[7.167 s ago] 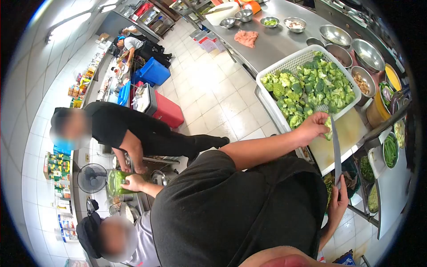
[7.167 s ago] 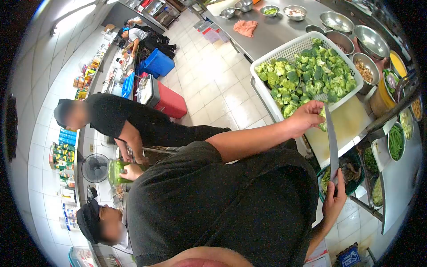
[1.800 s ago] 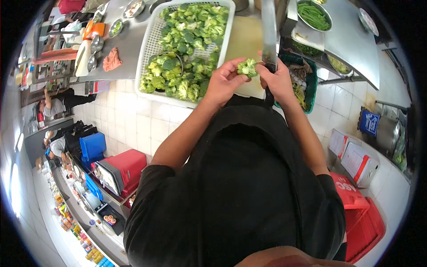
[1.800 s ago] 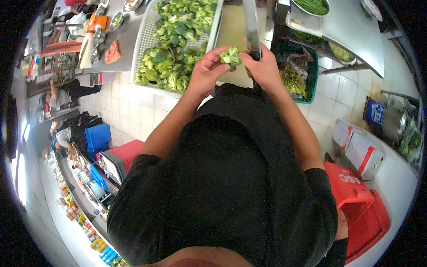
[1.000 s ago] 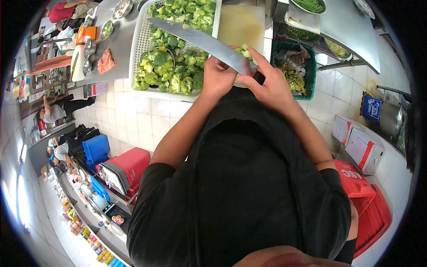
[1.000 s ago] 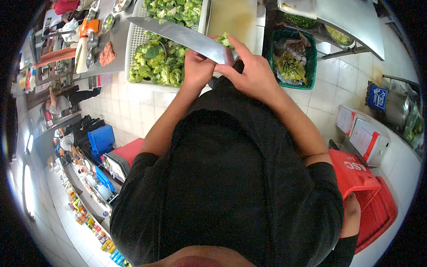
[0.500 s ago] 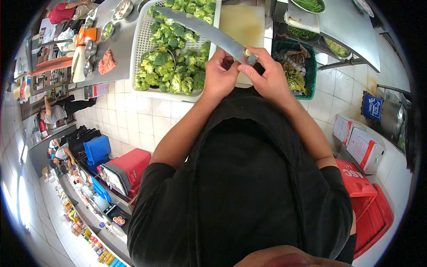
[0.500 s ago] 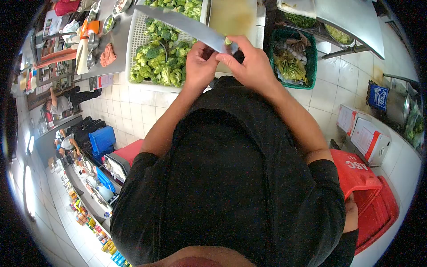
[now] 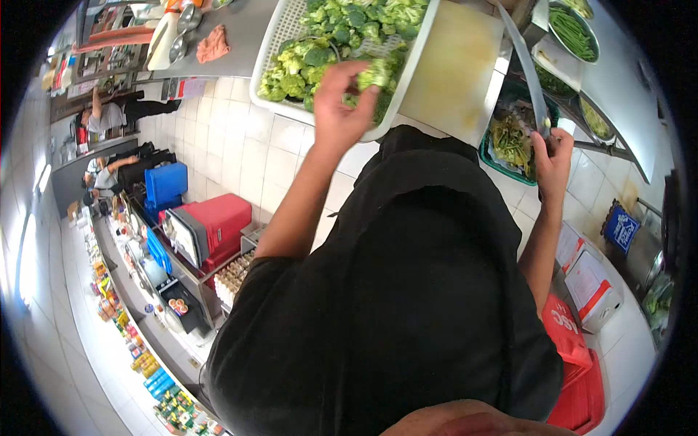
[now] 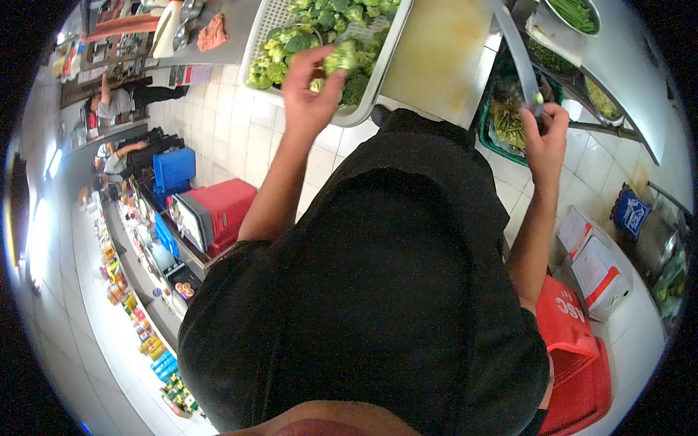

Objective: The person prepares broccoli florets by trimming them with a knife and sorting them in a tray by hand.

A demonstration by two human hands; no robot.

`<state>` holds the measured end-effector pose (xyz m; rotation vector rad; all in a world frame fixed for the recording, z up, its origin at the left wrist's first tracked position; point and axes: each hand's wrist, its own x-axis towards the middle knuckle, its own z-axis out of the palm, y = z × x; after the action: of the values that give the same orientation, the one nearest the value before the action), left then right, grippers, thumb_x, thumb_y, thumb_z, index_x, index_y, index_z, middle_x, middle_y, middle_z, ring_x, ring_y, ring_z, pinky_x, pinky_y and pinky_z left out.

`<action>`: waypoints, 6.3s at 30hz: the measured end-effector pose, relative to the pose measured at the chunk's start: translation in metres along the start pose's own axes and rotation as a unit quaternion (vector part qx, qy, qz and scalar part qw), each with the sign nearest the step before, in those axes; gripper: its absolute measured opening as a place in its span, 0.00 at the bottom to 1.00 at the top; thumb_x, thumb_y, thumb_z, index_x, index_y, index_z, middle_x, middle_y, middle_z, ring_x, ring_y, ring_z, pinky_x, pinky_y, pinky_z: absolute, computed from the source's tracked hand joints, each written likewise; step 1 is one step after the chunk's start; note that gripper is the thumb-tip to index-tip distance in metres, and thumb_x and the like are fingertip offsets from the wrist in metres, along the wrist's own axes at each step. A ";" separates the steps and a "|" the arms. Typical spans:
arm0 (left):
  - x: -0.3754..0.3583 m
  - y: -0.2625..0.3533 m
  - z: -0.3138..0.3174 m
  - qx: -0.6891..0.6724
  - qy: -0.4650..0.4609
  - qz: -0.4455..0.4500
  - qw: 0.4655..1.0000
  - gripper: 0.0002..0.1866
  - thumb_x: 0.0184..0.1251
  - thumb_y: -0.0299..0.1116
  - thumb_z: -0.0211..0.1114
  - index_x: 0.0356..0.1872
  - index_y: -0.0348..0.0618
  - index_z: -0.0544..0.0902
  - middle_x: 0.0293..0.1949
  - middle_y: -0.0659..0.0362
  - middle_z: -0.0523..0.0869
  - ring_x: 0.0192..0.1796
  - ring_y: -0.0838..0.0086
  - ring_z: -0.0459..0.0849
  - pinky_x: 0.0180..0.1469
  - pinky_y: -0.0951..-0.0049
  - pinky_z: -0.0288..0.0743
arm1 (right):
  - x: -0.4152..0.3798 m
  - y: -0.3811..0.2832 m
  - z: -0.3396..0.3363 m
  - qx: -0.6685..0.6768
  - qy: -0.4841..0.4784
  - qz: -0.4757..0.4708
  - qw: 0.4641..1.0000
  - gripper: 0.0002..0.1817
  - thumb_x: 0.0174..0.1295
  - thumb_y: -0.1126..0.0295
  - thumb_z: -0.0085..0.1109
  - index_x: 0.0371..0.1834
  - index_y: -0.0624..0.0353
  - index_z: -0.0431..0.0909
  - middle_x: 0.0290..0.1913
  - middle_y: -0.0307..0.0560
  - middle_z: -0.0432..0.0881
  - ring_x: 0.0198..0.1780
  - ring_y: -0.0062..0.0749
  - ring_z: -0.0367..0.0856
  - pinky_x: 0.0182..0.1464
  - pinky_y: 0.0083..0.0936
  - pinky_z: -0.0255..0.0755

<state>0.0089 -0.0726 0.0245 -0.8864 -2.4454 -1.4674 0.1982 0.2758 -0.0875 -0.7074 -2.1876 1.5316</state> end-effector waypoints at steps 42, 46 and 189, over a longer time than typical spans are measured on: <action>0.123 -0.148 0.028 0.334 -0.275 0.028 0.901 0.23 0.62 0.37 0.66 0.60 0.50 0.80 0.54 0.50 0.81 0.55 0.50 0.83 0.57 0.54 0.79 | -0.048 0.051 0.004 0.137 0.022 0.149 0.979 0.22 0.75 0.63 0.56 0.67 0.60 0.72 0.28 0.28 0.72 0.24 0.09 0.62 0.23 0.14 0.53; 0.127 -0.161 0.042 0.357 -0.296 -0.003 0.886 0.23 0.63 0.35 0.64 0.60 0.49 0.80 0.56 0.49 0.80 0.55 0.50 0.82 0.57 0.52 0.79 | -0.057 0.034 0.008 0.153 0.028 0.145 0.977 0.21 0.75 0.64 0.56 0.67 0.59 0.72 0.27 0.27 0.70 0.23 0.09 0.61 0.23 0.15 0.51; 0.010 0.023 0.091 -0.452 -0.055 -0.339 0.823 0.12 0.74 0.31 0.60 0.55 0.43 0.80 0.40 0.62 0.86 0.34 0.80 0.81 0.26 0.77 0.69 | 0.000 -0.142 0.092 0.024 -0.222 -0.152 0.963 0.38 0.64 0.54 0.67 0.75 0.54 0.65 0.34 0.55 0.86 0.34 0.41 0.85 0.42 0.31 0.76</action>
<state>0.0285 0.0164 0.0003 -0.1103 -2.1472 -3.0260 0.1199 0.1664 0.0148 0.0047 -2.4143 1.6866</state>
